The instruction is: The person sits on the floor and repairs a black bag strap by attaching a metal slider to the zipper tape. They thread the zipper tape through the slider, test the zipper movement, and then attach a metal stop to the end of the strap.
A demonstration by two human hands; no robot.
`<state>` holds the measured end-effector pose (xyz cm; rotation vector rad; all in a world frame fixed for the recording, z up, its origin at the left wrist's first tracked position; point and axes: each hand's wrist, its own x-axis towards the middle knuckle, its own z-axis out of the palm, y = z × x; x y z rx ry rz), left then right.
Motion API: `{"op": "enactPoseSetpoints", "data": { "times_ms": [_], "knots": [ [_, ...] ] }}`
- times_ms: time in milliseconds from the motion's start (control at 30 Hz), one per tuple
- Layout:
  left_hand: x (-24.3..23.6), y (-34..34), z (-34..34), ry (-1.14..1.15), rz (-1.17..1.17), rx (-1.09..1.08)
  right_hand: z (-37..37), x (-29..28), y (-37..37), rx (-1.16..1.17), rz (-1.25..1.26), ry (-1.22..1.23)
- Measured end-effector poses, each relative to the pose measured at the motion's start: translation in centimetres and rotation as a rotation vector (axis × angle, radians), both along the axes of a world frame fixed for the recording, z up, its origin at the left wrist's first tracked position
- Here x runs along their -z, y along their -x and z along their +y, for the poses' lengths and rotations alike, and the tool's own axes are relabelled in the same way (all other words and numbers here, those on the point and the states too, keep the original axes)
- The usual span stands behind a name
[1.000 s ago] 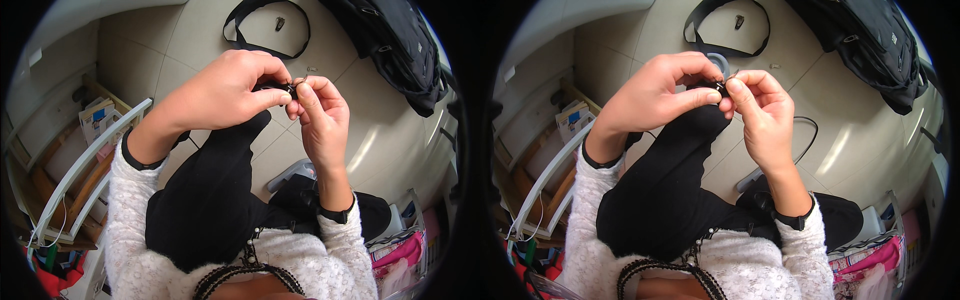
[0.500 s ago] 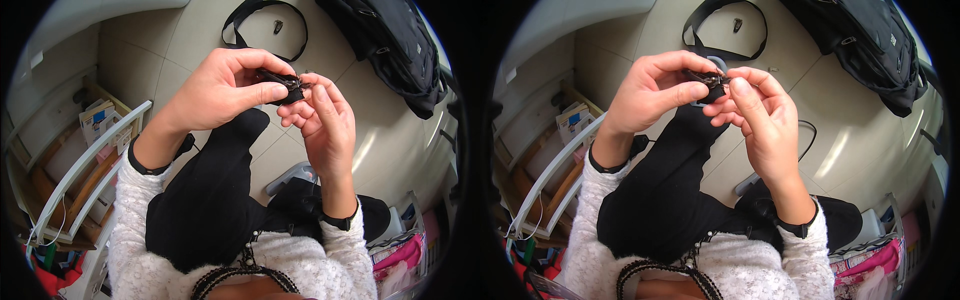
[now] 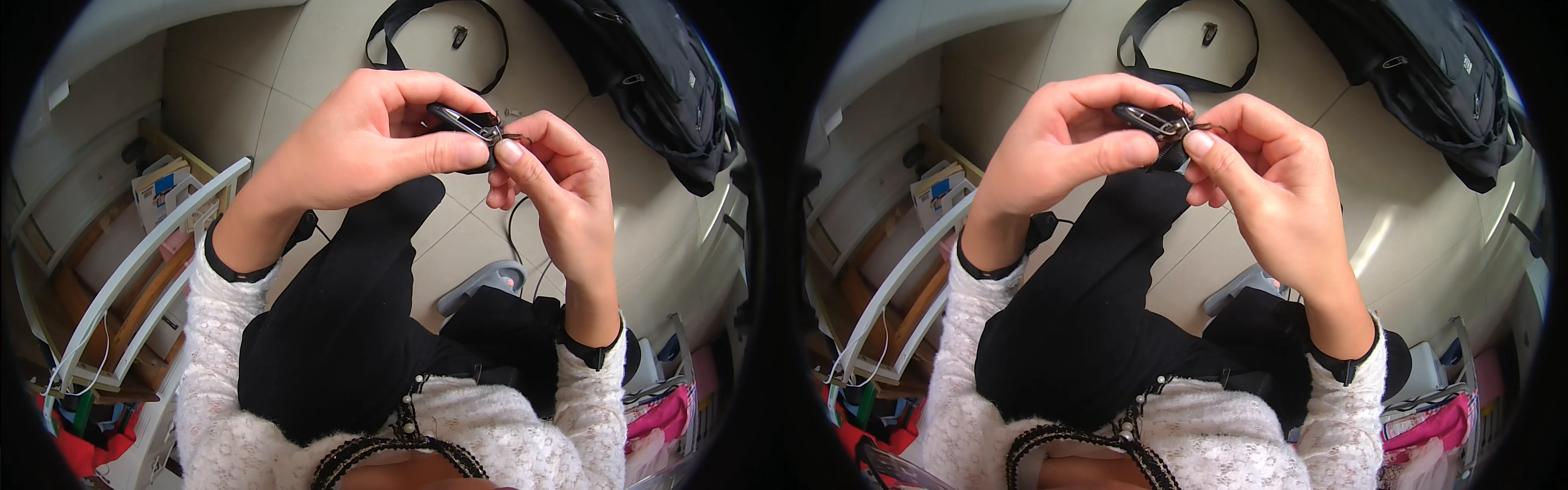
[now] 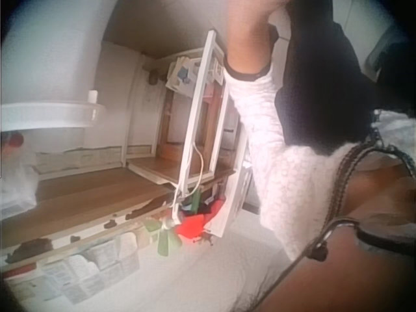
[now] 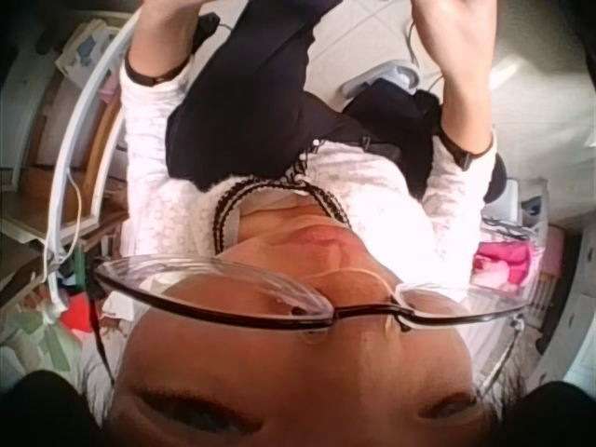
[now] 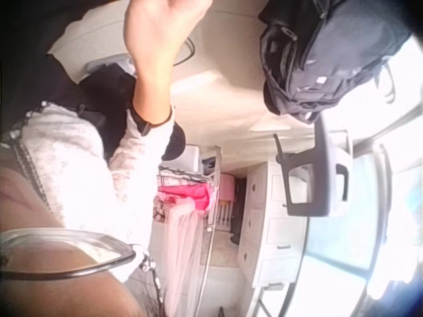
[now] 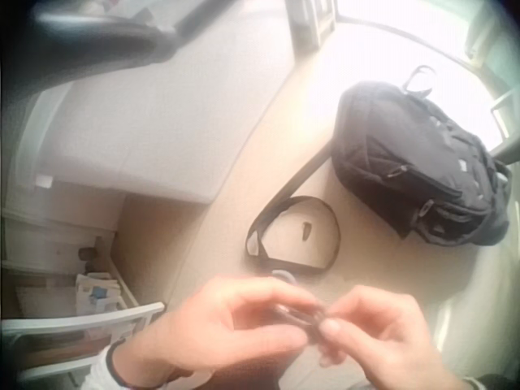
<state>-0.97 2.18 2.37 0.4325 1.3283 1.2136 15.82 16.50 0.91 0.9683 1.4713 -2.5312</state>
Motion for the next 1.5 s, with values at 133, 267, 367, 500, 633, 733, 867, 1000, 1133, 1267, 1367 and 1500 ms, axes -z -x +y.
{"op": "enactPoseSetpoints", "data": {
  "times_ms": [133, 267, 367, 500, 633, 733, 867, 1000, 1133, 1267, 1367, 1500],
  "knots": [
    [0.3, 0.5, 0.2, 0.049, -0.014, 0.026, -0.5, 0.1, -0.1, -0.001, 0.021, 0.004],
    [0.5, 0.5, 0.3, 0.078, -0.082, -0.009, -1.1, 0.4, -0.1, -0.015, 0.036, -0.09],
    [0.6, 0.5, 0.3, 0.092, -0.052, 0.0, -1.9, 0.9, -0.2, 0.043, 0.068, -0.159],
    [0.6, 0.1, 0.1, 0.096, -0.032, 0.013, -3.1, 1.4, -0.4, 0.146, 0.096, -0.198],
    [0.5, -0.4, -0.2, 0.096, 0.022, -0.01, -3.8, 1.8, -0.3, 0.214, 0.096, -0.112],
    [0.7, -0.7, -0.3, 0.083, 0.062, -0.068, -4.1, 1.9, -0.1, 0.251, 0.093, -0.083],
    [1.2, -0.6, -0.5, 0.107, -0.087, -0.189, -3.8, 2.1, 0.0, 0.199, 0.117, -0.266],
    [2.0, -0.3, -0.9, 0.188, -0.241, -0.243, -4.1, 2.1, 0.0, 0.185, 0.117, -0.436],
    [2.7, -0.3, -1.0, 0.142, -0.416, -0.294, -4.5, 1.9, 0.2, 0.253, 0.074, -0.293],
    [3.0, -0.5, -1.1, 0.122, -0.496, -0.326, -4.5, 1.8, 0.5, 0.259, 0.04, -0.267],
    [3.3, -0.7, -1.1, 0.116, -0.517, -0.329, -4.7, 1.8, 0.7, 0.298, 0.008, -0.207],
    [3.6, -0.6, -1.5, 0.103, -0.541, -0.321, -4.8, 1.8, 0.6, 0.248, -0.019, -0.311]
  ]
}}
